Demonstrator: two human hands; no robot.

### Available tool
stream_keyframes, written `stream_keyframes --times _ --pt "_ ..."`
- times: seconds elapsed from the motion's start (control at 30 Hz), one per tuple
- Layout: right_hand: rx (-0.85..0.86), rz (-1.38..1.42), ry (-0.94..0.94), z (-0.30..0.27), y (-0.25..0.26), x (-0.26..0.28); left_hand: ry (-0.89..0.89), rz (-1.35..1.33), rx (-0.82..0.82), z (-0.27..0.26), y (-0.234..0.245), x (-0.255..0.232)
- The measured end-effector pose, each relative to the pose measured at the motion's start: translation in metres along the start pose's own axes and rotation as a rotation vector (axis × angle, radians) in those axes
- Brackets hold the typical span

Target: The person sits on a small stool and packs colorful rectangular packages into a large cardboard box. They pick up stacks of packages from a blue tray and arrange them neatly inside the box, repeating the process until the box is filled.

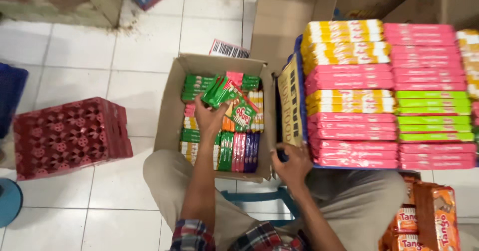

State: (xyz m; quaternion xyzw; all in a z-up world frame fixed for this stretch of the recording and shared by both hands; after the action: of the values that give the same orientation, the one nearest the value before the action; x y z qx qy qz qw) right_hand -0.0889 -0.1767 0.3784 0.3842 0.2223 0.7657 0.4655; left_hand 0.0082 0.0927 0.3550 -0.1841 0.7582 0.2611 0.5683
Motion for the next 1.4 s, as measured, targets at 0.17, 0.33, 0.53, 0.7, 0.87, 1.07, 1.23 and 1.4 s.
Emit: stream_keyframes --times 0.17,0.33,0.53,0.7,0.87,1.07,1.23,1.4 --pt "0.058 0.537 -0.184 0.064 0.082 0.031 -0.168 -0.369 0.094 -0.090 0.006 -0.082" --pt "0.371 0.938 -0.282 0.120 0.144 0.004 -0.098 -0.623 0.239 -0.195 -0.046 -0.164" --pt "0.284 1.364 -0.647 0.086 0.172 -0.119 -0.078 -0.404 0.534 -0.252 -0.136 -0.185" --pt "-0.382 0.987 -0.921 0.113 0.248 -0.198 -0.891 0.638 0.503 -0.244 -0.208 -0.126" --pt "-0.538 0.469 -0.659 0.209 0.295 -0.336 -0.916 0.935 0.528 -0.245 -0.223 -0.089" --pt "-0.556 -0.027 -0.477 0.289 0.255 -0.472 -1.061 1.156 0.366 -0.242 -0.227 -0.072" --pt "-0.338 -0.195 -0.386 0.302 0.194 -0.536 -1.328 1.571 0.057 -0.232 -0.231 -0.047" --pt "0.242 -0.265 -0.501 0.318 0.173 -0.516 -1.274 1.030 0.078 -0.242 -0.237 -0.063"
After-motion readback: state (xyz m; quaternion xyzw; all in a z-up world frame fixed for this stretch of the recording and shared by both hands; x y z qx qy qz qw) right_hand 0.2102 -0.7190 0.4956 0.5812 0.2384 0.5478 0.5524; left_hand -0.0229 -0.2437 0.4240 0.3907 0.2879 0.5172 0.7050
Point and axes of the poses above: each hand's wrist, its own z-axis towards the middle knuckle, its own y-axis out of the back of the hand, x = y × z, the point moved 2 cm from there along z, towards the middle knuckle, and after that the axes turned 4 degrees about -x, right-handed, at the moved point
